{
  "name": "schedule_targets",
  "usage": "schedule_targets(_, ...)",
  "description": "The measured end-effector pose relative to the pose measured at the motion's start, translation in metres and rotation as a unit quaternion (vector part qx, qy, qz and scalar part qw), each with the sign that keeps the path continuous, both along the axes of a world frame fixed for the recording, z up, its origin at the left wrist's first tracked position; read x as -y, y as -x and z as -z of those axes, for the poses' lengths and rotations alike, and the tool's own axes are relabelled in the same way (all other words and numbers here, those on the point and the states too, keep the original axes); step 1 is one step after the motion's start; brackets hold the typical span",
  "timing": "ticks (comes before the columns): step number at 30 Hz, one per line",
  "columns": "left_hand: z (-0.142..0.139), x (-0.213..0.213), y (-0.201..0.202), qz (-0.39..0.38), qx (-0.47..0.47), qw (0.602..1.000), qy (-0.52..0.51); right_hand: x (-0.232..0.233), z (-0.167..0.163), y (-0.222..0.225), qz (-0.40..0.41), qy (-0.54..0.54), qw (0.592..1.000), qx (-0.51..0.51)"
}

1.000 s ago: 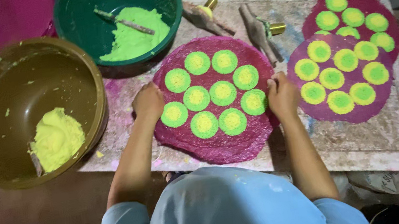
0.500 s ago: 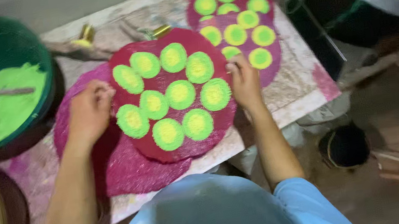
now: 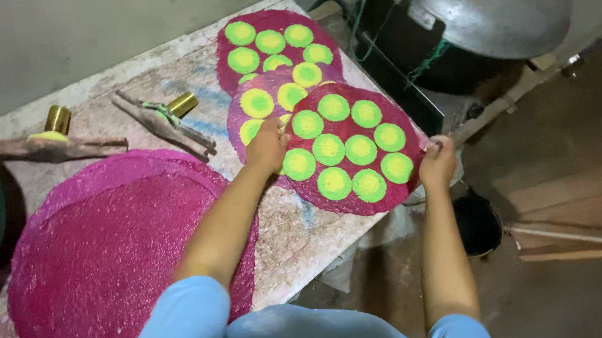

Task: The person scoops green dough from a bowl into a handheld extruder press, then squeezes the press to extrude ring-shaped pieces onto pink trays, placing each finished ring beside the others and repeating the cycle.

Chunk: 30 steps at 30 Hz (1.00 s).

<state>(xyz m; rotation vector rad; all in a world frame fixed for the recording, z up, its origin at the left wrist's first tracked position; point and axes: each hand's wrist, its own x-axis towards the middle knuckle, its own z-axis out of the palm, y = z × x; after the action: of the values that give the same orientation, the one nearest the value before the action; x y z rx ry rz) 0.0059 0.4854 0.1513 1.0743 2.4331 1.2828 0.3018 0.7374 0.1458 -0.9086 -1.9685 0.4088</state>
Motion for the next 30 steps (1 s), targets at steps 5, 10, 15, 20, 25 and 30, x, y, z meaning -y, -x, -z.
schedule_targets(5,-0.029,0.104,-0.007,-0.032,0.005,0.995,-0.09,0.024,0.025,0.051,-0.105,0.134,0.983,-0.064)
schedule_targets(10,-0.04,0.307,-0.017,-0.241,-0.026,0.962,-0.128,0.123,0.035,0.18,-0.363,0.126,0.923,-0.023)
schedule_targets(15,-0.009,0.463,-0.09,-0.471,-0.075,0.875,0.076,0.23,0.005,0.301,-0.496,0.127,0.857,0.056)
schedule_targets(20,0.063,0.519,-0.157,-0.481,-0.255,0.809,0.223,0.345,-0.019,0.357,-0.595,0.084,0.791,0.115)
schedule_targets(25,0.098,0.541,-0.174,-0.541,-0.109,0.816,0.175,0.422,0.001,0.382,-0.605,-0.204,0.75,0.172)
schedule_targets(30,0.093,0.566,-0.176,-0.566,-0.06,0.811,0.137,0.424,0.024,0.412,-0.518,-0.145,0.793,0.286)
